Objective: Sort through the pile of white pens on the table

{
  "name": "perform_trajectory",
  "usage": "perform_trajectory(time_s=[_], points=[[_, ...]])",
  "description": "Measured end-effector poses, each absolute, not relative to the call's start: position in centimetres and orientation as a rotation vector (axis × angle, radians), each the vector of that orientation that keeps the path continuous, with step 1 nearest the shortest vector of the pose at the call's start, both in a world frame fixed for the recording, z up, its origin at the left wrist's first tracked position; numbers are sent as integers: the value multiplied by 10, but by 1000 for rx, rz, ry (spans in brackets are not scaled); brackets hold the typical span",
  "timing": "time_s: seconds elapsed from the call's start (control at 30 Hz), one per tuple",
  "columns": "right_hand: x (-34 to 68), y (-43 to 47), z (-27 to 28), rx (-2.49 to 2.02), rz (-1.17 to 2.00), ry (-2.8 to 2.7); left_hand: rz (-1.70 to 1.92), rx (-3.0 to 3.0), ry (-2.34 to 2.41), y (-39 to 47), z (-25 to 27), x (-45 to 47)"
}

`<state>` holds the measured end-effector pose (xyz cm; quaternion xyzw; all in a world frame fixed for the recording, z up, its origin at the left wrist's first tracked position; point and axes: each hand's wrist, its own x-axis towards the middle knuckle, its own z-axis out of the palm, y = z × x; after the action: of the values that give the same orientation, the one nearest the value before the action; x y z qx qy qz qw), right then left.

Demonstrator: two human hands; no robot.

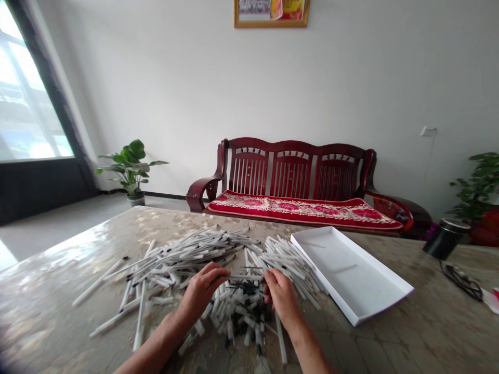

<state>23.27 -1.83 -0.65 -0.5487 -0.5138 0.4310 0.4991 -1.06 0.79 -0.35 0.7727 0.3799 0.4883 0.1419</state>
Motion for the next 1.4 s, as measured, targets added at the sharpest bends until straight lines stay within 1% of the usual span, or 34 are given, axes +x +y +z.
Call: perform_trajectory(time_s=[0.27, 0.5, 0.8, 0.9, 1.03, 1.23, 1.4], points=[[236, -10, -13, -1290, 956, -1336, 1374, 2208, 1142, 10, -9, -10], [233, -18, -10, -1314, 1096, -1243, 1466, 2259, 1101, 8, -8, -10], [232, -13, -6, -1220, 983, -1277, 1441, 2159, 1171, 8, -1, -10], [229, -17, -4, -1181, 1019, -1221, 1442, 2147, 1177, 7, 1, -10], [228, -21, -3, -1252, 1084, -1208, 1432, 2157, 1144, 7, 1, -9], [227, -16, -2, -1265, 1040, -1235, 1404, 2132, 1151, 8, -2, -8], [226, -18, 3, -1235, 1082, -1185, 1381, 2124, 1170, 9, -1, -10]])
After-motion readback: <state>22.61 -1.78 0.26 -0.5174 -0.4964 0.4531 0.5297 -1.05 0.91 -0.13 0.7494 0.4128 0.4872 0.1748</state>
